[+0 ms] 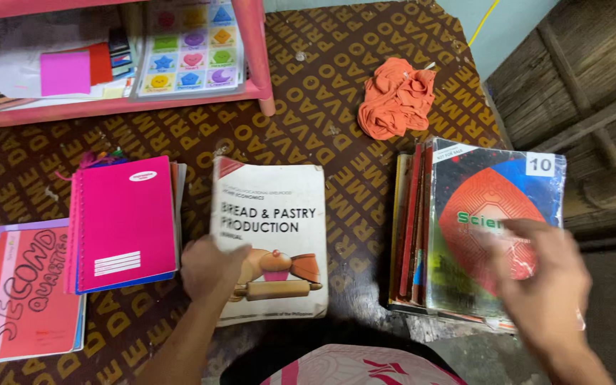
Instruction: The person wipes the covers of several textbooks and a speaker box with an orange cloth, then stacks them. They then sort a pile of loose papers and documents into separate stacks on the floor.
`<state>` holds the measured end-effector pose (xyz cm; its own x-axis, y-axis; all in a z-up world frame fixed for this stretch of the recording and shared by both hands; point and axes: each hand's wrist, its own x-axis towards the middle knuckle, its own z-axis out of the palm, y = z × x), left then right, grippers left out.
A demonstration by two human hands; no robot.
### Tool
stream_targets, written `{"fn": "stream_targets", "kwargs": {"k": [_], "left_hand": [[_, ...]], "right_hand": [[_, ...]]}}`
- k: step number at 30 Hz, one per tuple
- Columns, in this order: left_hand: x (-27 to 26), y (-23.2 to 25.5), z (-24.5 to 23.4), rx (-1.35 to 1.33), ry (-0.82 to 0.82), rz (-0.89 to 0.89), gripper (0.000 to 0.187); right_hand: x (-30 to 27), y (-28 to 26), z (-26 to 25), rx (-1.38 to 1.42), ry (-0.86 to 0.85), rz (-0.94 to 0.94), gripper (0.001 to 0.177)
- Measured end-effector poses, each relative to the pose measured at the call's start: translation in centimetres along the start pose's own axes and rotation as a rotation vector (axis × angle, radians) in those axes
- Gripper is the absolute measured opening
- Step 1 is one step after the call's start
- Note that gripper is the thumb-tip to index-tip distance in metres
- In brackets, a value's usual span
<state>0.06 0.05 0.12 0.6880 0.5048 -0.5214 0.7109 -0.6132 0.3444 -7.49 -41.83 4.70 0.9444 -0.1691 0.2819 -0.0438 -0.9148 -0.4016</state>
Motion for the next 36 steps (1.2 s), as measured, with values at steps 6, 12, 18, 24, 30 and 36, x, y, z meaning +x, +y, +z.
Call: {"fn": "stream_targets", "kwargs": {"k": [6,12,18,24,30,36], "left_hand": [[-2.1,2.7,-2.3,-0.538,-0.304,0.313,0.029],[-5.6,8.9,-3.5,-1.105,-0.636,0.584,0.031],[-8.7,16.8,2.1,-1.017,-0.579,0.753,0.028],[-14.2,19.9,11.4,-0.585,0.584,1.330,0.042],[-14.8,18.2,15.2,-0.137,-0.473,0.774,0.027],[-12.2,13.8,11.9,-0.188,-0.127,0.725,0.041]], "right_hand": [[1.8,-9.6,5.8,0.591,-0.510,0.194,0.069],[5.6,-11.6,4.3,0.971,-0.735,0.774,0.066],[8.4,-4.2,-2.4,1.119,-0.331,0.885,0.034],[3.9,8.2,-2.3,0.709,-0.172,0.977,0.035],[0.9,13.4,-0.3,0.539,-0.160,1.027,0.034],[0.8,13.1,0.5,0.060,-0.214,0.882,0.054]]}}
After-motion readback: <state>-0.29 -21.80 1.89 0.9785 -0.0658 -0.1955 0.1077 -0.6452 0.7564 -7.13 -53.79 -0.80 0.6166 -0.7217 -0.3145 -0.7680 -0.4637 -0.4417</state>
